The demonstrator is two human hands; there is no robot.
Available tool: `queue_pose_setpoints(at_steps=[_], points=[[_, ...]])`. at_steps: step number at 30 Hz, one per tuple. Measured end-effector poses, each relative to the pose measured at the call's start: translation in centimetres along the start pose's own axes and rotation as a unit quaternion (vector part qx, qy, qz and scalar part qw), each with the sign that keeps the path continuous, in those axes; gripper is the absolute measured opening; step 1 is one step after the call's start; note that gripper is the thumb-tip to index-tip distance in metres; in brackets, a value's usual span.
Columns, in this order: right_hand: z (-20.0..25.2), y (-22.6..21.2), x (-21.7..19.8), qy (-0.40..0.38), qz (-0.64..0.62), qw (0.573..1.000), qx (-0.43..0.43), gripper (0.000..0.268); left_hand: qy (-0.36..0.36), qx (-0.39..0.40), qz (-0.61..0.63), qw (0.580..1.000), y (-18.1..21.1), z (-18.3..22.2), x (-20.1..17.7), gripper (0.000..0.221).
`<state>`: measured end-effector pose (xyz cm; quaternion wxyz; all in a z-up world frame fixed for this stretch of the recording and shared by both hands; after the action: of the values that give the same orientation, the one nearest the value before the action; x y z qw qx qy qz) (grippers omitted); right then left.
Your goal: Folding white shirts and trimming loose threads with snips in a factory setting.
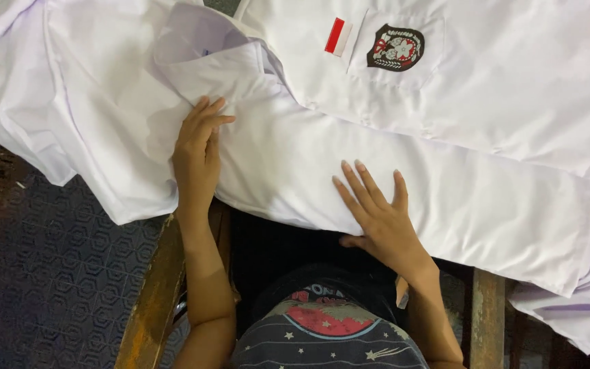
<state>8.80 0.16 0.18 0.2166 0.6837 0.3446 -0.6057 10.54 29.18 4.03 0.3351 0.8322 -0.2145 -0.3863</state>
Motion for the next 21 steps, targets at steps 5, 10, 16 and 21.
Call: queue_pose_setpoints(at_steps=[5, 10, 16, 21], points=[[-0.1, 0.3, -1.6, -0.018, -0.126, 0.992, 0.02, 0.125, 0.0, 0.013, -0.004, 1.0, -0.3, 0.0, 0.2, 0.025], [-0.2, 0.1, -1.2, 0.035, -0.156, 0.985, 0.064, 0.095, 0.006, 0.014, -0.008, 1.0, -0.2, 0.0, -0.1, 0.024], [-5.4, -3.3, -1.7, -0.021, -0.205, 0.978, 0.038, 0.112, 0.009, -0.024, 0.033, 0.999, -1.1, -0.2, -0.5, 0.023], [-10.7, -6.5, 4.2, 0.136, -0.009, 0.99, -0.029, 0.069, -0.004, -0.042, 0.055, 0.998, -1.3, -0.7, -0.6, 0.018]])
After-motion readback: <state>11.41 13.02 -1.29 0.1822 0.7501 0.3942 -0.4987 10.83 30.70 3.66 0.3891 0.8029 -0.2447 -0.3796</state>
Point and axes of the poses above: each hand's wrist, its own z-axis away from the middle knuckle, its own x-axis out of the palm, y = z × x, the point moved 7 cm from there along -z, towards the middle knuckle, and after that the axes turned 12 degrees about y, right-handed, at the moved point
